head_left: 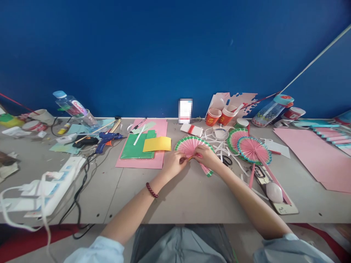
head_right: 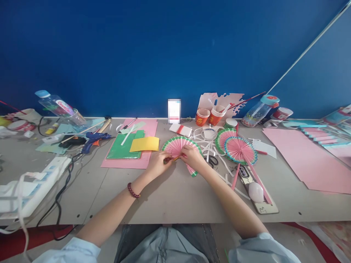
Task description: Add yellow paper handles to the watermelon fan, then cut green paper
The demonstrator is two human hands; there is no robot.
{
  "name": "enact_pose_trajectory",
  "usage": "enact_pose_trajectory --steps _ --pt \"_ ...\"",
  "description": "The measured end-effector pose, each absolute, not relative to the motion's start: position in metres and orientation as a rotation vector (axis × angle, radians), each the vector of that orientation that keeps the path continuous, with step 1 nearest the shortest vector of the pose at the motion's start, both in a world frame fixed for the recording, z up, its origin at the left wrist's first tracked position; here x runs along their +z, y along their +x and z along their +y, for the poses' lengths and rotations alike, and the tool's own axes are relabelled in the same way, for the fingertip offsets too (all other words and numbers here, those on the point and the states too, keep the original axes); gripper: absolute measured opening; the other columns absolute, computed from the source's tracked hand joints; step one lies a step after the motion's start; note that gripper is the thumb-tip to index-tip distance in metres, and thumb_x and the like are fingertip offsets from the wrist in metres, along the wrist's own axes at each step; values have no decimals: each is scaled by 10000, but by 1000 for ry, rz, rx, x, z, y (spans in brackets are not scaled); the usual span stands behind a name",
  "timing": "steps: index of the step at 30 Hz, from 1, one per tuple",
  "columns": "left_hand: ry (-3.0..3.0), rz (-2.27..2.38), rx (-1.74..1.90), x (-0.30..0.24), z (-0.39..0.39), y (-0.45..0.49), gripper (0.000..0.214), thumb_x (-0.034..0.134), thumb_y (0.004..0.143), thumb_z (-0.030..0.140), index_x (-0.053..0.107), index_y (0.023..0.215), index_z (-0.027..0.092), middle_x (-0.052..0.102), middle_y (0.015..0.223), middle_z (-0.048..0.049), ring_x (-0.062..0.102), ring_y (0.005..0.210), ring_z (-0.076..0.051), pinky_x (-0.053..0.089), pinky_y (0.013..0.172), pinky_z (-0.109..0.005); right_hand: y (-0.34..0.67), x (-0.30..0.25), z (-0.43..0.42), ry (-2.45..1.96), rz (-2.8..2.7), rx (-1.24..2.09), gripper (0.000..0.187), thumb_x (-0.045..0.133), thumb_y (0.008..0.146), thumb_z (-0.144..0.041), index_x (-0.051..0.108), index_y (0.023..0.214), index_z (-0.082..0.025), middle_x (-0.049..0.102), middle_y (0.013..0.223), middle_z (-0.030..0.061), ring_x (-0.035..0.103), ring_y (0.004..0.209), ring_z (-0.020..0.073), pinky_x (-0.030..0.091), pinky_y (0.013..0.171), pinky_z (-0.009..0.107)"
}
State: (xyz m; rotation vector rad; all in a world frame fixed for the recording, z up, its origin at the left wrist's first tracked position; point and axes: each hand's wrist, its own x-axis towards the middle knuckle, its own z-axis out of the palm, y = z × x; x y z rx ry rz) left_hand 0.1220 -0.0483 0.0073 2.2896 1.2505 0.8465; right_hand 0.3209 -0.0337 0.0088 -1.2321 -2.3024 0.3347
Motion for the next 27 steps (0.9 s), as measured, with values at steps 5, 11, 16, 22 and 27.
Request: enact_pose_trajectory --steps 5,11,16,22,27 --pt "2300 1264 743 10 -50 121 35 653 722 124 649 720 158 643 712 -34 568 678 -161 415 610 -251 320 9 -33 -1266 -2298 344 73 611 781 -142 613 713 -167 595 788 41 566 760 174 431 702 280" --pt "2253 1285 730 10 -51 121 107 602 733 73 662 770 152 656 756 -45 581 678 -153 430 606 -237 319 12 -34 -1300 -2283 364 83 607 786 -151 584 708 -170 595 771 38 552 739 171 420 687 275" --pt "2263 1294 729 10 -51 120 139 570 764 75 675 783 164 678 792 -49 595 694 -159 439 615 -245 318 13 -35 -1309 -2273 374 61 607 797 -149 579 747 -170 602 775 34 550 742 167 416 687 270" --pt "2276 1289 718 8 -48 119 179 543 769 53 673 805 170 691 842 -49 610 735 -165 450 644 -256 315 15 -39 -1345 -2356 251 71 565 837 -149 618 820 -191 614 862 46 559 824 178 406 715 271" --pt "2301 1306 692 7 -49 120 152 553 730 39 635 765 162 662 790 -40 592 705 -159 432 611 -244 313 15 -40 -1288 -2405 192 97 558 859 -178 639 810 -196 612 878 49 557 829 173 402 725 271"
